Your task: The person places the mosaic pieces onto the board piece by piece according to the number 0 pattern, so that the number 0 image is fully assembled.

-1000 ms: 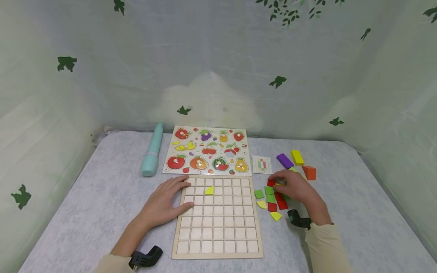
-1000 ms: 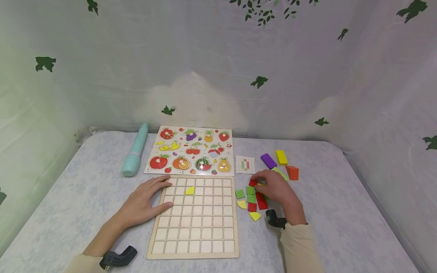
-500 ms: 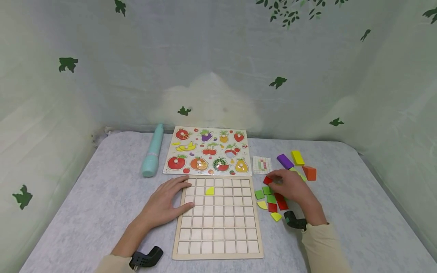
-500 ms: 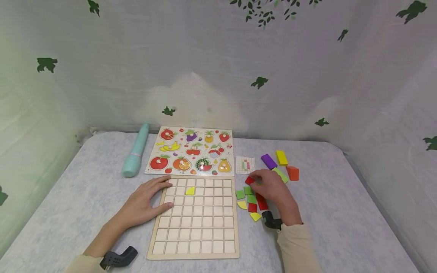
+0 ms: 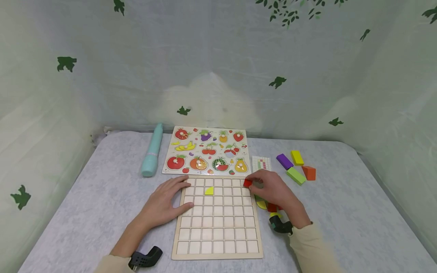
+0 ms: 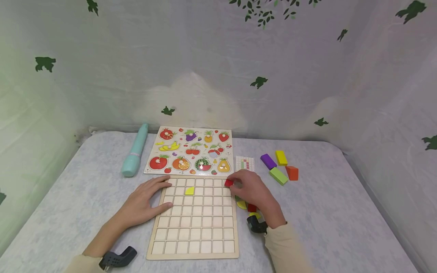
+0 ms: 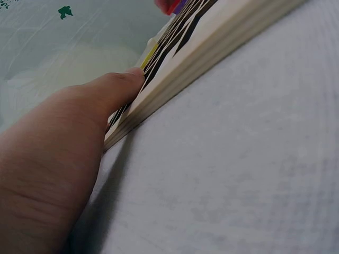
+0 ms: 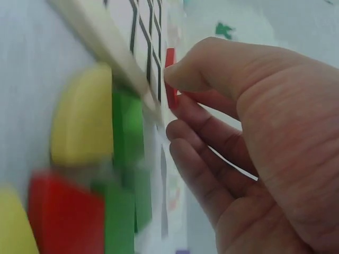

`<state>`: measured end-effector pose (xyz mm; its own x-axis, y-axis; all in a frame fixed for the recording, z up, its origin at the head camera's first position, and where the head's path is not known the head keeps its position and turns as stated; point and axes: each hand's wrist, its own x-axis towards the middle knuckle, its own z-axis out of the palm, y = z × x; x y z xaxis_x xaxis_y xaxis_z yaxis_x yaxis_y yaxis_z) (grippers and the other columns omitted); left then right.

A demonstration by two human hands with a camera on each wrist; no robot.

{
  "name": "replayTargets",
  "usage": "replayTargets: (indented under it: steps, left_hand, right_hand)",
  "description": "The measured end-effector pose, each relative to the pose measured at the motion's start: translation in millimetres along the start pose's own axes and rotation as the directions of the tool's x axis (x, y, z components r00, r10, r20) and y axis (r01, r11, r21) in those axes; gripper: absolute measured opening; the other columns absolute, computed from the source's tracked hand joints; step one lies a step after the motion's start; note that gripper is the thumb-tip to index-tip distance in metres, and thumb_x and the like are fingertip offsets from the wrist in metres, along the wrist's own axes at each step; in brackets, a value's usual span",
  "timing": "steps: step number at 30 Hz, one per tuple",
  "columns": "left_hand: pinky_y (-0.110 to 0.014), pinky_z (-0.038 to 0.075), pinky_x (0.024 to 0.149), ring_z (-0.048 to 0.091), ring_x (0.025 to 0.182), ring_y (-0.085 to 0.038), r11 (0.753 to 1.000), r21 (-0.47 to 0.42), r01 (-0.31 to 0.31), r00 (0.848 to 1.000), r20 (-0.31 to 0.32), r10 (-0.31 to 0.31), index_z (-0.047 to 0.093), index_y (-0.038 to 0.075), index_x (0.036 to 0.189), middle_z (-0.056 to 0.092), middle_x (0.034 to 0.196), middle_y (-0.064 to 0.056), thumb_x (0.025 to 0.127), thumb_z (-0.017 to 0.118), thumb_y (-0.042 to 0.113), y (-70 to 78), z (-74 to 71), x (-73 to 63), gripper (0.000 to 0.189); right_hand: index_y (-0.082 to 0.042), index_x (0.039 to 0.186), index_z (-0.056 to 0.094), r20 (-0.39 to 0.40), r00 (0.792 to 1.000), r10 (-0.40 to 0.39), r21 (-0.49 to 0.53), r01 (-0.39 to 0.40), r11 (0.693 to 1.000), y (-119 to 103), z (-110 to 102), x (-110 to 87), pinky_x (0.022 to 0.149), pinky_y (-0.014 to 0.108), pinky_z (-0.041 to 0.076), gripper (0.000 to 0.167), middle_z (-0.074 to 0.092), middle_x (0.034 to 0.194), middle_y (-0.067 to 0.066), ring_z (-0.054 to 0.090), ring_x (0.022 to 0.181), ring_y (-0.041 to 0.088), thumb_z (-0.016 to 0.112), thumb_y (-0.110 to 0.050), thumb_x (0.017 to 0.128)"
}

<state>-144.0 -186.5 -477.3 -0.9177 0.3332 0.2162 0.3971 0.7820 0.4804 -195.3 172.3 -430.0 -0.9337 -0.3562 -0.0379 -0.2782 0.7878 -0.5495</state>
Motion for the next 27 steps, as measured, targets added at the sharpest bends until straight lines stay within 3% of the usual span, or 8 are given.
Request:
replayTargets:
  steps: [6, 14, 19, 27]
  left_hand:
    - [-0.059, 0.036, 0.118, 0.044, 0.146, -0.032, 1.0, 0.001, 0.003, 1.0, 0.004, -0.003, 0.064, 0.016, 0.137, 0.049, 0.157, -0.003, 0.087, 0.077, 0.053, 0.5, -0.8, -0.2, 0.063]
    - [-0.059, 0.037, 0.118, 0.044, 0.146, -0.032, 1.0, -0.001, 0.007, 1.0, 0.007, -0.007, 0.064, 0.016, 0.137, 0.049, 0.158, -0.002, 0.087, 0.077, 0.053, 0.3, -0.1, 0.0, 0.063]
    - [-0.059, 0.036, 0.118, 0.043, 0.146, -0.032, 1.0, 0.0, 0.009, 1.0, 0.011, -0.009, 0.064, 0.016, 0.137, 0.048, 0.158, -0.003, 0.087, 0.077, 0.052, 1.1, -0.9, 0.3, 0.063]
    - [-0.059, 0.037, 0.118, 0.043, 0.146, -0.032, 1.0, -0.003, 0.012, 1.0, 0.012, -0.012, 0.064, 0.016, 0.137, 0.048, 0.158, -0.003, 0.087, 0.078, 0.052, 1.3, -0.7, -0.1, 0.063]
  right_hand:
    - [-0.016, 0.116, 0.078, 0.016, 0.996, -0.092, 0.011, 0.091, 0.996, -17, 12, 5.0, 0.091, 0.038, 0.057, 0.025, 0.072, 0.111, -0.003, 0.063, 0.099, 0.016, 0.077, -0.018, 0.091]
    - [-0.017, 0.115, 0.078, 0.045, 0.982, -0.182, 0.035, 0.181, 0.983, -36, 24, 12.3, 0.091, 0.037, 0.056, 0.023, 0.072, 0.112, -0.003, 0.061, 0.1, 0.015, 0.075, -0.015, 0.092]
    - [-0.015, 0.119, 0.077, 0.064, 0.973, -0.22, 0.035, 0.218, 0.975, -43, 33, 14.2, 0.099, 0.041, 0.055, 0.027, 0.072, 0.119, -0.001, 0.062, 0.117, 0.021, 0.073, -0.013, 0.092]
    - [-0.018, 0.119, 0.077, 0.035, 0.958, -0.286, -0.034, 0.287, 0.957, -47, 46, 15.0, 0.091, 0.036, 0.054, 0.026, 0.072, 0.116, -0.004, 0.058, 0.104, 0.015, 0.071, -0.015, 0.094]
